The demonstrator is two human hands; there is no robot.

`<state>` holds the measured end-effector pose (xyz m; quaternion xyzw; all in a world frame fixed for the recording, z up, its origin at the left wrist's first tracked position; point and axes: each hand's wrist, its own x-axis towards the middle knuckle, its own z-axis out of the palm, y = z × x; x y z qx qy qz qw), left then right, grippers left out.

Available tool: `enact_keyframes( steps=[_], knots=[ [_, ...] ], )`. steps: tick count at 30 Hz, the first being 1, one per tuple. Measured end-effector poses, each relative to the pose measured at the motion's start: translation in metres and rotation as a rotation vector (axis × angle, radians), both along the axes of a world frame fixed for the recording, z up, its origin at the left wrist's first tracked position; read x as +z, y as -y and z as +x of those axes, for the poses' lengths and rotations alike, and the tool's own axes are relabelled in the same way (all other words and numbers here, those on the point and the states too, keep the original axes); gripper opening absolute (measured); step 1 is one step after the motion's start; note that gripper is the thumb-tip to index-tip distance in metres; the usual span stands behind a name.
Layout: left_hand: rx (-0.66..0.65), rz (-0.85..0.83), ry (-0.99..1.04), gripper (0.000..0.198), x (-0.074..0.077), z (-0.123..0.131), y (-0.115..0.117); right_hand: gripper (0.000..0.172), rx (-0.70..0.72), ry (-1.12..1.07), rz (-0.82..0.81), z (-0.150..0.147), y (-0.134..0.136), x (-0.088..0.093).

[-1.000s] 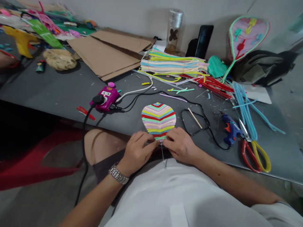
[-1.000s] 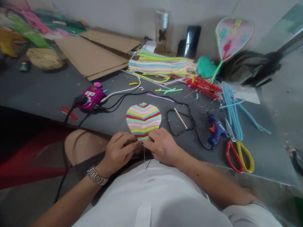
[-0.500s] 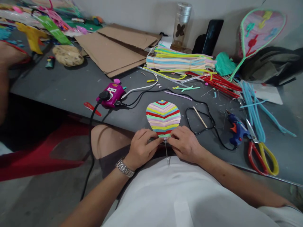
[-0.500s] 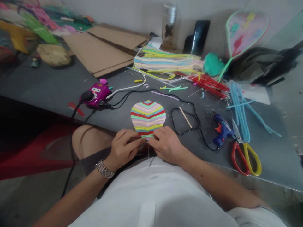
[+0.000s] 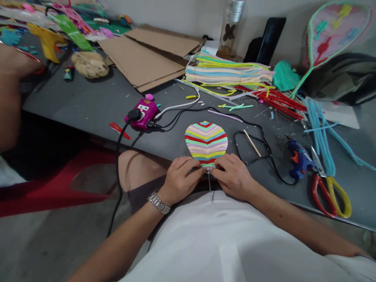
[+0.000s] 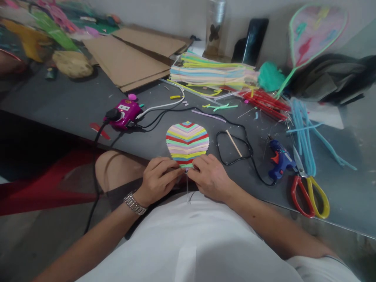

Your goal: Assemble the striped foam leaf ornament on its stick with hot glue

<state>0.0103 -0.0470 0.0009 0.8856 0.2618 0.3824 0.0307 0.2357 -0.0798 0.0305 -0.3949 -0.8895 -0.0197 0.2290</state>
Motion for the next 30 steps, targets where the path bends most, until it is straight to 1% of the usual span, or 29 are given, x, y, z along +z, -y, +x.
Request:
enact_keyframes(
  steps=[6, 20, 30],
  knots=[
    [-0.025, 0.004, 0.07, 0.016, -0.004, 0.001, -0.004, 0.028, -0.001, 0.001, 0.016, 0.001, 0.001, -0.003],
    [-0.012, 0.006, 0.074, 0.011, -0.005, 0.003, -0.004, 0.028, -0.003, 0.015, 0.042, 0.002, 0.001, 0.0],
    [-0.013, -0.008, 0.127, 0.014, -0.012, 0.003, -0.004, 0.028, -0.014, 0.0, 0.044, 0.0, 0.001, -0.002]
  ],
)
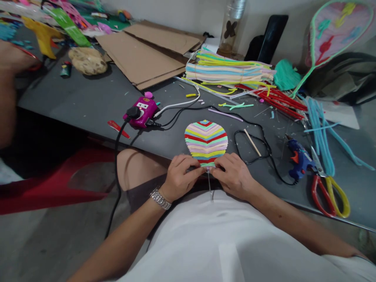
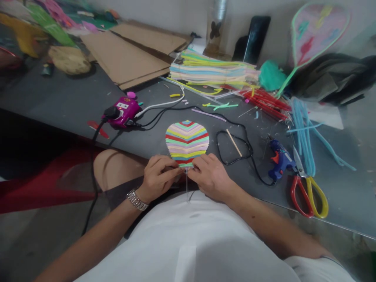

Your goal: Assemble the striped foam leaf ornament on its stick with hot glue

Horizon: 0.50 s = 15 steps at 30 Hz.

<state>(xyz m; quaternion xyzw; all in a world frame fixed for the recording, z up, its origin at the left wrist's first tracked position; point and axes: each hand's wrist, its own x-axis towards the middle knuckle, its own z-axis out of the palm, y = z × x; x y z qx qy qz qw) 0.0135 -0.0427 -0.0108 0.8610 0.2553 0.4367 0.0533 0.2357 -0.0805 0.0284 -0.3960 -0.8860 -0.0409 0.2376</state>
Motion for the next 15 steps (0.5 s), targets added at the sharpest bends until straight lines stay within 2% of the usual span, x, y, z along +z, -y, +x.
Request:
enact_keyframes(
  steps=[15],
  knots=[
    [0.001, -0.032, -0.027, 0.015, 0.0026, -0.0009, -0.0001, 0.026, -0.002, -0.003, -0.032, 0.0011, -0.0002, -0.0009]
  ],
)
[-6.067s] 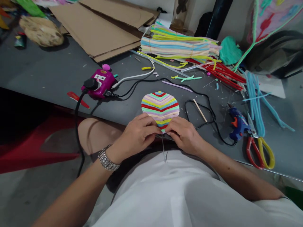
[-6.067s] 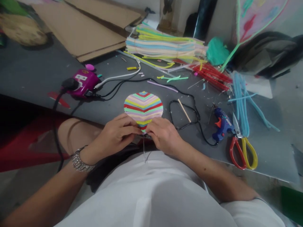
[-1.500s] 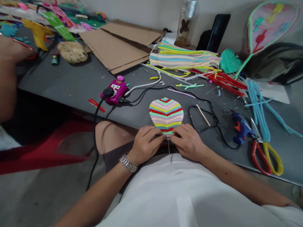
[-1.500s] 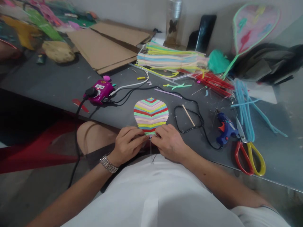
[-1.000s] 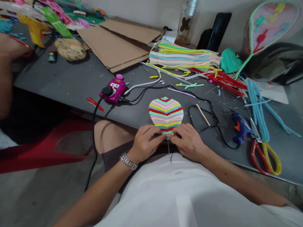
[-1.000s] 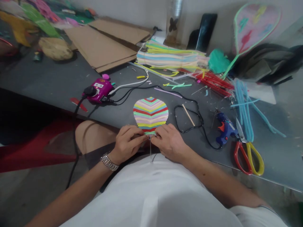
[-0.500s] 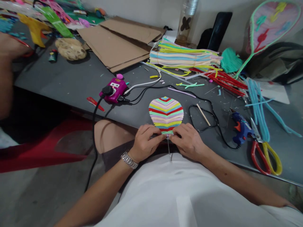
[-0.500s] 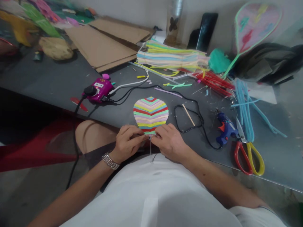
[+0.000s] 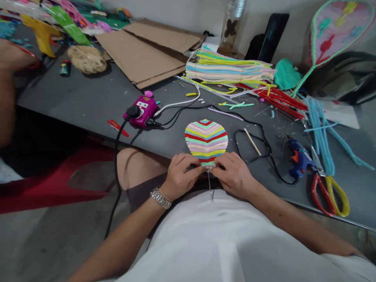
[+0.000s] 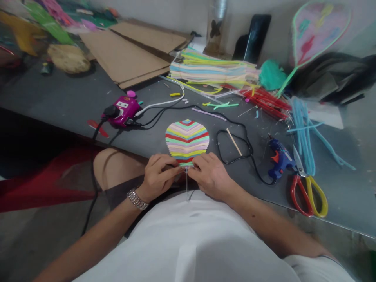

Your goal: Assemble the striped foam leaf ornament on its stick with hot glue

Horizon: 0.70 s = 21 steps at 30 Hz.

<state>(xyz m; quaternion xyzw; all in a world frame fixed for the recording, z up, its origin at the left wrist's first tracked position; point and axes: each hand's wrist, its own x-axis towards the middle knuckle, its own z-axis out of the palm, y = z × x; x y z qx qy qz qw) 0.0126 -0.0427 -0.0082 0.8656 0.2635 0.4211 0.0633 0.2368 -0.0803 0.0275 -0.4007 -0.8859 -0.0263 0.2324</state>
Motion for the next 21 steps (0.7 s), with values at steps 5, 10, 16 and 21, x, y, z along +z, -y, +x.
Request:
enact_keyframes(
  steps=[5, 10, 16, 21],
  knots=[
    [-0.008, -0.005, 0.012, 0.017, -0.001, 0.0, -0.001, 0.025, 0.008, -0.009, -0.02, 0.001, 0.0, 0.0],
    [-0.009, -0.023, 0.022, 0.017, -0.003, 0.0, -0.001, 0.025, 0.015, -0.013, -0.044, 0.002, 0.0, 0.001],
    [-0.019, -0.046, 0.063, 0.019, -0.007, 0.0, -0.001, 0.026, 0.016, -0.036, -0.045, 0.002, -0.001, 0.0],
    [-0.018, -0.075, 0.081, 0.025, -0.012, -0.001, -0.001, 0.026, 0.012, -0.05, -0.058, 0.002, -0.001, -0.001]
  ],
)
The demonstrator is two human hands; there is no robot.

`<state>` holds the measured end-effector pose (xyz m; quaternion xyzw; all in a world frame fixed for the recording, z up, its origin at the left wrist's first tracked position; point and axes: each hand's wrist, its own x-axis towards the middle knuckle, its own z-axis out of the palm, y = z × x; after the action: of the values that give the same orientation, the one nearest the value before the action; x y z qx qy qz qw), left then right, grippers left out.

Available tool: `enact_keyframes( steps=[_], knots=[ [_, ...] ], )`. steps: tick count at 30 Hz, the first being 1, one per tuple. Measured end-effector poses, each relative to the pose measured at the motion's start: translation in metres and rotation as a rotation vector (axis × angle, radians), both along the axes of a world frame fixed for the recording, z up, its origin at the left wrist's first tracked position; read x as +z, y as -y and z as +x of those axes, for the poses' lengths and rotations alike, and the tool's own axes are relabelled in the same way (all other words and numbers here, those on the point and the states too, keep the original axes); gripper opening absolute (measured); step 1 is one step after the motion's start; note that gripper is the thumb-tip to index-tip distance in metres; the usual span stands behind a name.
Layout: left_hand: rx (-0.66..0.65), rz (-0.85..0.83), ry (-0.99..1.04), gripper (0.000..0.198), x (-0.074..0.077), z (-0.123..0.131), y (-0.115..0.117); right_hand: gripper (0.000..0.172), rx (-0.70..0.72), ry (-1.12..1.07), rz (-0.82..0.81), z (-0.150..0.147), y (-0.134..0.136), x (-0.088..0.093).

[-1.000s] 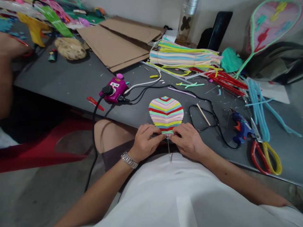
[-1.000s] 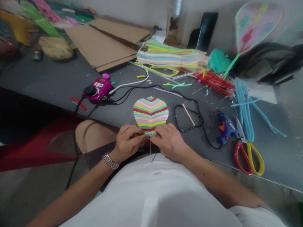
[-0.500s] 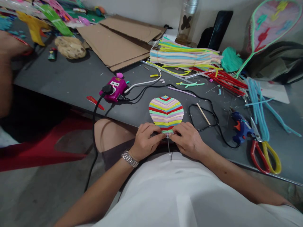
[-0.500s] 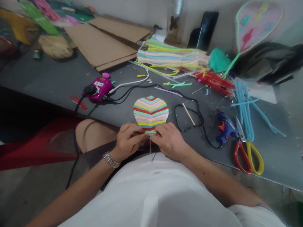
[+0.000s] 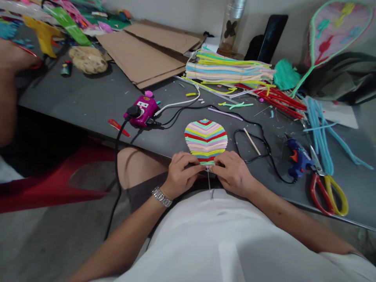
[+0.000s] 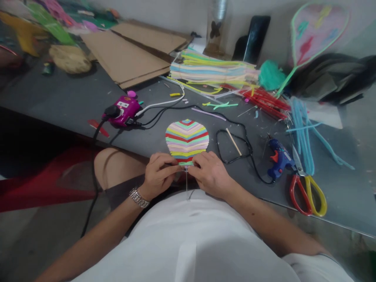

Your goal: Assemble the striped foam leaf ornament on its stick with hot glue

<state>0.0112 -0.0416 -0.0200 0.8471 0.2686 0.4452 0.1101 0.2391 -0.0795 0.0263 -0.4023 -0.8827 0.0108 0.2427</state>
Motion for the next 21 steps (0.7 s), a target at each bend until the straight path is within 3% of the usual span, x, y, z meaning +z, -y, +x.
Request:
enact_keyframes(
  steps=[21],
  knots=[
    [0.004, -0.001, -0.017, 0.023, 0.0042, 0.0021, 0.0001, 0.024, -0.002, 0.009, -0.01, 0.0007, -0.0018, -0.0015]
  ],
)
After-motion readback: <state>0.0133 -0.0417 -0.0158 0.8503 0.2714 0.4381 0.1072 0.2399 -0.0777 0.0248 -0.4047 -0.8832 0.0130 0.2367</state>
